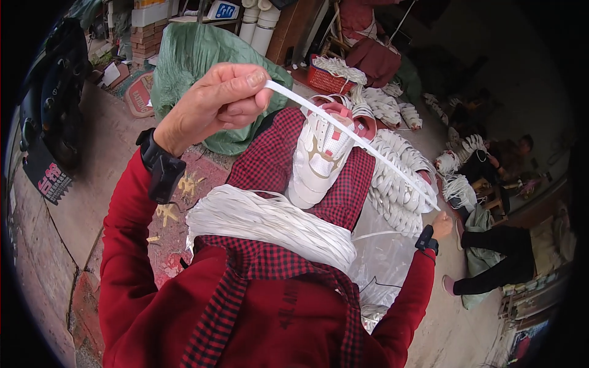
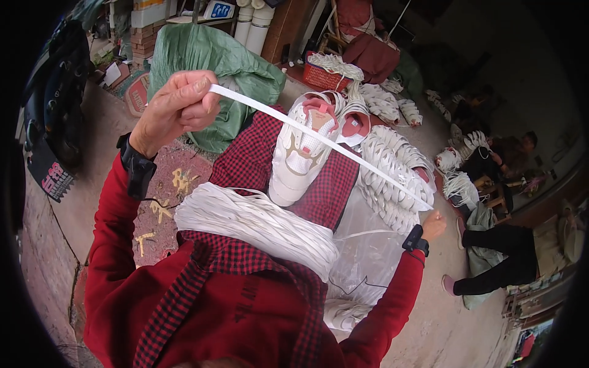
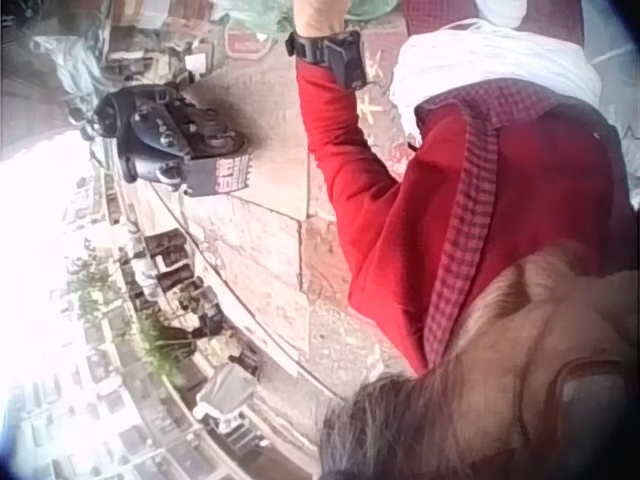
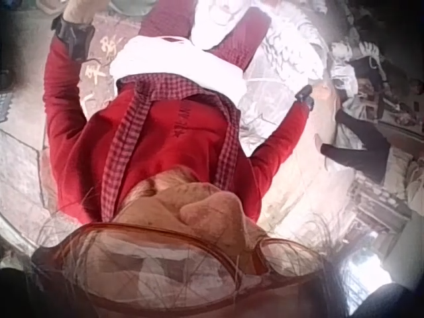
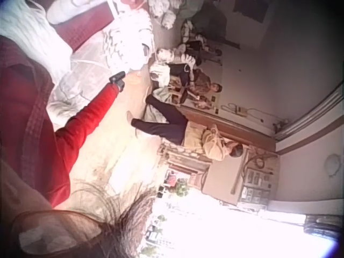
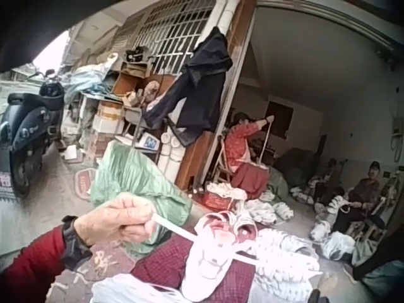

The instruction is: The recorder is lacing a white and pink Reebok shoe while sitting among a large pile of shoe components.

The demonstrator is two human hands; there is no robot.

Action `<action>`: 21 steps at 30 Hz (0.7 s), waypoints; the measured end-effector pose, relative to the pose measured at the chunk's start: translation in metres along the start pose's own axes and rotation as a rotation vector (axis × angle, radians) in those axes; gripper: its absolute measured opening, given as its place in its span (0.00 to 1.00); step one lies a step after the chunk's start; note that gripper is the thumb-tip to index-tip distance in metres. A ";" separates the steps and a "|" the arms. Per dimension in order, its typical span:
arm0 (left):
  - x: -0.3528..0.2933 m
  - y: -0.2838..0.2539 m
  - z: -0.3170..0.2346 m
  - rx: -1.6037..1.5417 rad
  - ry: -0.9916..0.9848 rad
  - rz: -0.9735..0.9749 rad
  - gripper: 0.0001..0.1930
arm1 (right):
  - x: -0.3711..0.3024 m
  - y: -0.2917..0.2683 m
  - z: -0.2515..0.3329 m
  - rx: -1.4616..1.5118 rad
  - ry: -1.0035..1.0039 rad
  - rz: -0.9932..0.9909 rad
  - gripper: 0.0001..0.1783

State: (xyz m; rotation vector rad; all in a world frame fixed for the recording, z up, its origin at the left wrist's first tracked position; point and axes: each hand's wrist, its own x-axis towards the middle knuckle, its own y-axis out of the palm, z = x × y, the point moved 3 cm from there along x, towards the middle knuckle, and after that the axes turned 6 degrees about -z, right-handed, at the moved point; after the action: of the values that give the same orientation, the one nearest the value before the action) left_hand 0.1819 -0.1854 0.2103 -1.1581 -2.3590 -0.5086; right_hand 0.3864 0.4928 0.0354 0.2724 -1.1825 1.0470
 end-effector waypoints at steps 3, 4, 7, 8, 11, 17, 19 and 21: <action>0.018 0.035 0.026 0.175 -0.165 0.116 0.18 | -0.038 0.034 -0.004 -0.326 -0.102 0.263 0.12; 0.020 0.047 0.042 0.308 -0.189 0.141 0.17 | -0.055 0.041 0.032 -0.041 -0.177 0.352 0.12; 0.013 0.075 0.092 0.569 -0.092 0.271 0.13 | -0.084 -0.018 0.220 0.795 -0.028 0.648 0.14; 0.015 0.087 0.094 0.670 -0.177 0.350 0.12 | -0.089 -0.046 0.260 1.022 0.000 0.802 0.16; 0.019 0.100 0.097 0.688 -0.046 0.355 0.12 | -0.123 -0.160 0.357 1.249 -0.024 1.255 0.27; 0.012 0.081 0.088 0.824 -0.066 0.308 0.10 | -0.151 -0.193 0.366 1.225 -0.111 1.393 0.21; 0.011 0.079 0.082 0.844 -0.066 0.348 0.10 | -0.159 -0.185 0.359 1.216 -0.195 1.405 0.19; 0.008 0.081 0.081 0.845 -0.064 0.363 0.11 | -0.165 -0.181 0.356 1.173 -0.309 1.425 0.15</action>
State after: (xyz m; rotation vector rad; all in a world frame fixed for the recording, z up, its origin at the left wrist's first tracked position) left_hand 0.2236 -0.0919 0.1577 -1.1187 -1.9803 0.6049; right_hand 0.3064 0.0731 0.0995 0.5079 -0.7728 3.0169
